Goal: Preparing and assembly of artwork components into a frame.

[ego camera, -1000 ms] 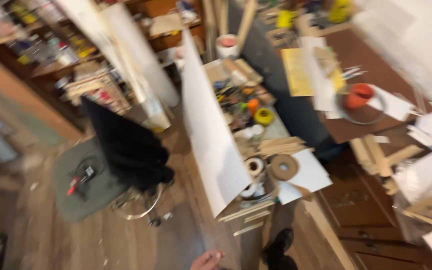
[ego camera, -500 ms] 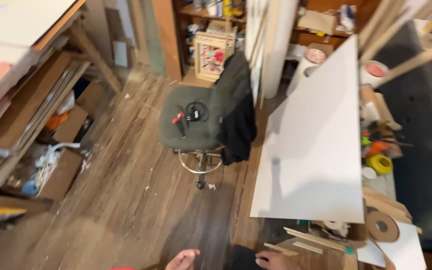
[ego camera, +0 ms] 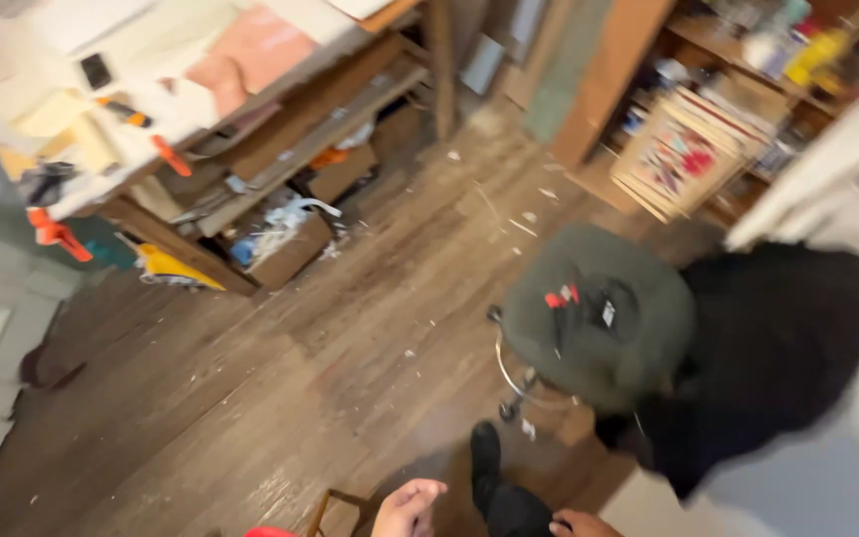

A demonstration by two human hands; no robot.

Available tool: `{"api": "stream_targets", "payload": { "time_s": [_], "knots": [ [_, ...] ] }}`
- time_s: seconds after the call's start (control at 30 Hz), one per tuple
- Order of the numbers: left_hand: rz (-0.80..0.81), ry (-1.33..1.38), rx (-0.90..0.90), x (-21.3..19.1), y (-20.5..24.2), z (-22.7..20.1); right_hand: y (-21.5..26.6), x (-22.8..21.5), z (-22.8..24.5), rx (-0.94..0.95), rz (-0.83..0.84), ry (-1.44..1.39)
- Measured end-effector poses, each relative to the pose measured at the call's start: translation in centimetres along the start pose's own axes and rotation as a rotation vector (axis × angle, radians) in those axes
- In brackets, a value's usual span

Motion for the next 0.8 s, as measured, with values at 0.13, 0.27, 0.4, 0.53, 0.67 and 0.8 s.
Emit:
{"api": "stream_targets", "payload": {
  "time_s": [0.13, 0.27, 0.4, 0.53, 0.67, 0.8],
  "knots": [
    [-0.047, 0.133, 0.043, 6.3, -1.5, -13.2, -10.2, -7.9, 2.3, -0.092, 0.048, -0.049],
    [-0.168, 0.242, 0.014, 7.4, -2.1, -19.5, -13.6, -13.7, 10.1, -0.099, -0.023, 0.029],
    [-0.206, 0.336, 0.063, 5.9, -8.0, -22.1, -20.2, -19.4, 16.0, -0.228, 0.034, 0.019],
    [-0.236, 0.362, 0.039, 4.9, -10.8, -27.7, -24.6, -26.8, 25.8, -0.059, 0.111, 0.086],
    [-0.253, 0.324, 0.093, 2.2, -18.6, -31.2, -35.2, -29.0, 26.7, -0.104, 0.184, 0.126],
    [-0.318, 0.247, 0.205, 0.4, -24.9, -41.3, -47.8, -27.9, 25.2, -0.312, 0.239, 0.206]
  ]
}}
Point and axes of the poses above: each hand's wrist, its own y-axis away from the middle knuckle, its own x-axis out of the palm, z = x × y, the point moved 1 cm from there along -y, towards the middle knuckle, and after that the axes turned 11 degrees about -z, right-handed, at the moved point
